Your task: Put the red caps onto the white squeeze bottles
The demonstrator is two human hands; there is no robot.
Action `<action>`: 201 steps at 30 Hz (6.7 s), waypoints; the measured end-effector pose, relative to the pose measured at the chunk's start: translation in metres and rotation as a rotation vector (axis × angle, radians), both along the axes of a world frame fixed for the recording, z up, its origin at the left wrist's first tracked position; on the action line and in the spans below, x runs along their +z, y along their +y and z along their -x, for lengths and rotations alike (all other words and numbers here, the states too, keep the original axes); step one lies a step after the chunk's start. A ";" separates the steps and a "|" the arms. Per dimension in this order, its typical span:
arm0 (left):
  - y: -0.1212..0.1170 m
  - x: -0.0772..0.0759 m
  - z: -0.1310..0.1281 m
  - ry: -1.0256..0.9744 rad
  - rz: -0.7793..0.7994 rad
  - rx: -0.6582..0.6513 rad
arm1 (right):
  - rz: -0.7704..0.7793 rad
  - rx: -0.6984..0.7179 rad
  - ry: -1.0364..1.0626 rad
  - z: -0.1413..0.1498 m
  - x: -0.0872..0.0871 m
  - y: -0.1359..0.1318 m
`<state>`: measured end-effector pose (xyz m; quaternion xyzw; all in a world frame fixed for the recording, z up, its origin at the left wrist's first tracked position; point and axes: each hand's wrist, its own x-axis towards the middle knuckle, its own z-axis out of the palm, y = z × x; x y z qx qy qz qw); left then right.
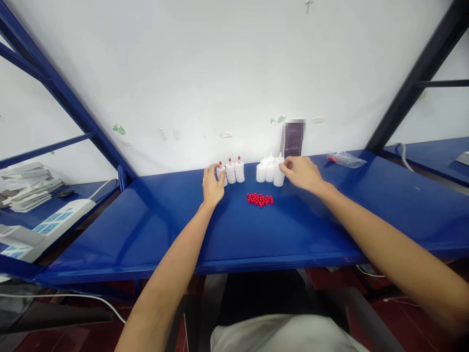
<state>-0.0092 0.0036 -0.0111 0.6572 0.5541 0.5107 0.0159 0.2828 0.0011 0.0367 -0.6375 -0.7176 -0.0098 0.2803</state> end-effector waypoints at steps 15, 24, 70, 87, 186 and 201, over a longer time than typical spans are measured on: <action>-0.030 0.011 -0.017 0.111 0.034 -0.265 | -0.080 0.687 0.372 0.030 0.012 -0.036; -0.056 0.027 -0.041 0.515 0.007 -0.493 | -0.047 0.875 0.144 0.047 0.001 -0.045; -0.051 0.020 -0.034 0.564 0.152 -0.402 | 0.171 0.805 0.230 0.042 -0.006 -0.039; -0.042 0.019 -0.026 0.376 0.193 -0.322 | 0.072 0.283 -0.195 0.042 -0.014 -0.020; -0.046 0.024 -0.027 0.242 0.138 -0.397 | -0.033 0.311 -0.153 0.038 -0.014 -0.018; -0.055 0.026 -0.040 0.655 -0.010 -0.447 | 0.113 0.855 0.367 0.062 -0.014 -0.041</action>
